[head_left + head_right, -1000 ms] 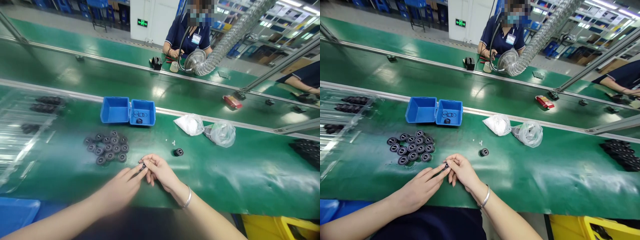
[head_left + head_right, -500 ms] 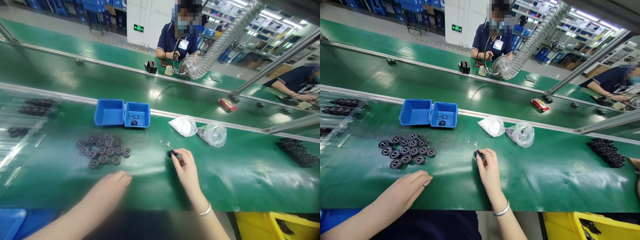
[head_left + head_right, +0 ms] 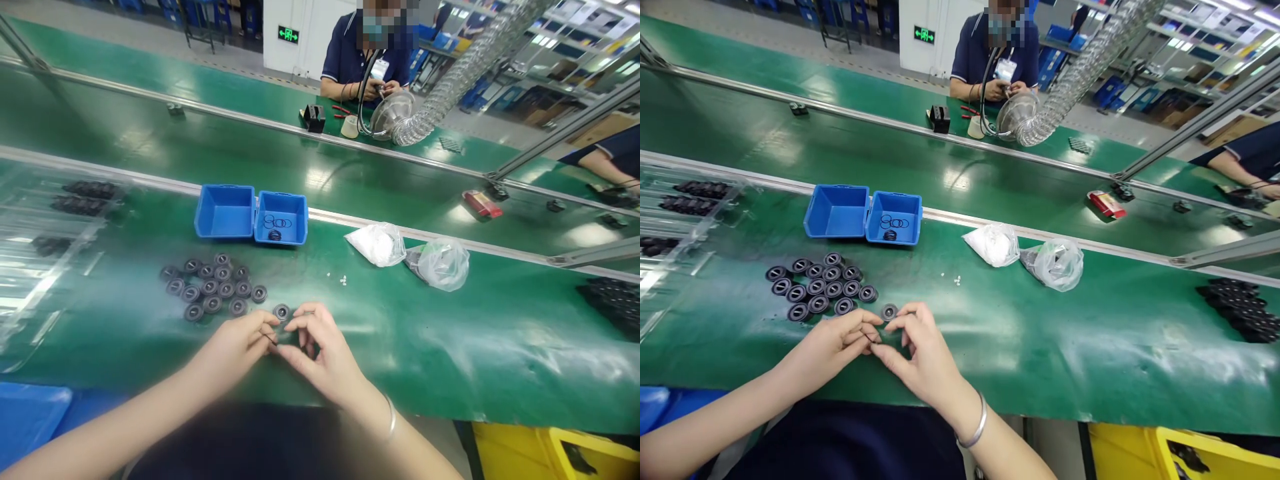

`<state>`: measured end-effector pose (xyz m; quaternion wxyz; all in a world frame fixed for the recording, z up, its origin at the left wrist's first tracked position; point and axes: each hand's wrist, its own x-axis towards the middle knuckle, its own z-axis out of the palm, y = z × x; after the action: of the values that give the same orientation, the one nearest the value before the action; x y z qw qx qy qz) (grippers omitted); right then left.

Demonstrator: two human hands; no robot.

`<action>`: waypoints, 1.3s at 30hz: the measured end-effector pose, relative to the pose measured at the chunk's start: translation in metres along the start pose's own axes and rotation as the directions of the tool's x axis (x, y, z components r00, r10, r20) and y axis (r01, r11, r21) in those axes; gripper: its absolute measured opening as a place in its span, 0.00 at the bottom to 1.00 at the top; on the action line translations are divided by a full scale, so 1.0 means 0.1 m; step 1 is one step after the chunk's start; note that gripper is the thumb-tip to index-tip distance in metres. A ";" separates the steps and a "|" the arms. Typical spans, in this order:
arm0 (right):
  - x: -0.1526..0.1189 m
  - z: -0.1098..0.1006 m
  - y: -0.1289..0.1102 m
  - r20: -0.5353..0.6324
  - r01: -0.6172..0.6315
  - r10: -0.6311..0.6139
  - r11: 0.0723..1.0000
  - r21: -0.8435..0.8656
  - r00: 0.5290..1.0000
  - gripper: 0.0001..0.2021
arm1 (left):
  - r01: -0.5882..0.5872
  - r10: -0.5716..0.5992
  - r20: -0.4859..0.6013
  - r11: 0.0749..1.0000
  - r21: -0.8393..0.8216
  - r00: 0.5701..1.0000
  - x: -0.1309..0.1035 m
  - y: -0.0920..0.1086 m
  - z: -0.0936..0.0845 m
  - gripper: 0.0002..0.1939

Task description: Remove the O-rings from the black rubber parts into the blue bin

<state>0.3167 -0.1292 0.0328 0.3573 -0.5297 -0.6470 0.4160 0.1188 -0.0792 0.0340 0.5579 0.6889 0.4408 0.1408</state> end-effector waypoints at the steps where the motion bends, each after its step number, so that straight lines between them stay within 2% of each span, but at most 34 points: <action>1: -0.01 0.02 -0.02 0.039 0.000 -0.001 1.000 0.027 0.999 0.08 | -0.009 0.010 -0.007 1.000 0.030 1.000 0.00 0.02 0.00 0.13; 4: 0.01 0.06 -0.05 0.054 -0.011 0.007 0.997 0.076 0.999 0.02 | -0.011 0.012 -0.008 0.998 0.070 1.000 0.02 0.07 0.01 0.13; 7: 0.09 0.03 -0.04 0.039 -0.058 0.053 0.988 0.141 0.998 0.03 | -0.024 0.025 -0.019 0.999 0.038 1.000 0.01 0.05 0.01 0.12; 9: 0.16 -0.02 -0.02 0.015 -0.124 0.123 0.972 0.201 0.992 0.05 | -0.076 0.085 -0.100 0.994 0.084 0.991 -0.01 0.00 -0.01 0.12; 10: 0.21 -0.05 -0.01 0.007 -0.165 0.168 0.958 0.234 0.986 0.07 | -0.131 0.157 -0.161 0.978 0.160 0.974 -0.03 -0.04 -0.02 0.11; 12: 0.28 -0.08 0.04 0.012 -0.247 0.255 0.923 0.296 0.967 0.09 | -0.258 0.375 -0.246 0.878 0.402 0.894 -0.05 -0.11 -0.05 0.08; 14: 0.35 -0.08 0.10 0.039 -0.305 0.309 0.895 0.327 0.950 0.10 | -0.363 0.597 -0.216 0.694 0.621 0.772 -0.07 -0.18 -0.07 0.06; 16: 0.40 -0.06 0.16 0.042 -0.326 0.330 0.891 0.317 0.943 0.10 | -0.427 0.714 -0.124 0.538 0.726 0.689 -0.07 -0.22 -0.07 0.06; 18: 0.43 -0.03 0.22 0.034 -0.326 0.331 0.900 0.289 0.943 0.10 | -0.473 0.758 -0.041 0.448 0.759 0.651 -0.07 -0.25 -0.05 0.07; 24: 0.46 -0.01 0.25 0.032 -0.327 0.331 0.902 0.281 0.943 0.09 | -0.543 0.786 0.120 0.300 0.784 0.606 -0.02 -0.33 0.01 0.09; 28: 0.46 -0.01 0.25 0.047 -0.350 0.353 0.886 0.304 0.934 0.11 | -0.560 0.768 0.191 0.250 0.790 0.612 0.01 -0.40 0.01 0.12; 30: 0.47 0.00 0.25 0.098 -0.398 0.390 0.842 0.365 0.916 0.12 | -0.553 0.759 0.201 0.240 0.798 0.619 0.01 -0.43 0.01 0.12; 34: 0.53 0.02 0.25 0.278 -0.504 0.421 0.685 0.526 0.863 0.18 | -0.561 0.739 0.224 0.242 0.792 0.635 0.01 -0.46 0.02 0.14; 39: 0.67 0.01 0.24 0.383 -0.621 0.489 0.603 0.501 0.784 0.12 | -0.569 0.720 0.246 0.244 0.786 0.649 0.00 -0.48 0.04 0.15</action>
<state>0.3132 -0.0616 0.0118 0.2894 -0.5159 -0.3149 0.7422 0.1001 -0.0819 -0.0102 0.0280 0.9649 0.1734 0.1952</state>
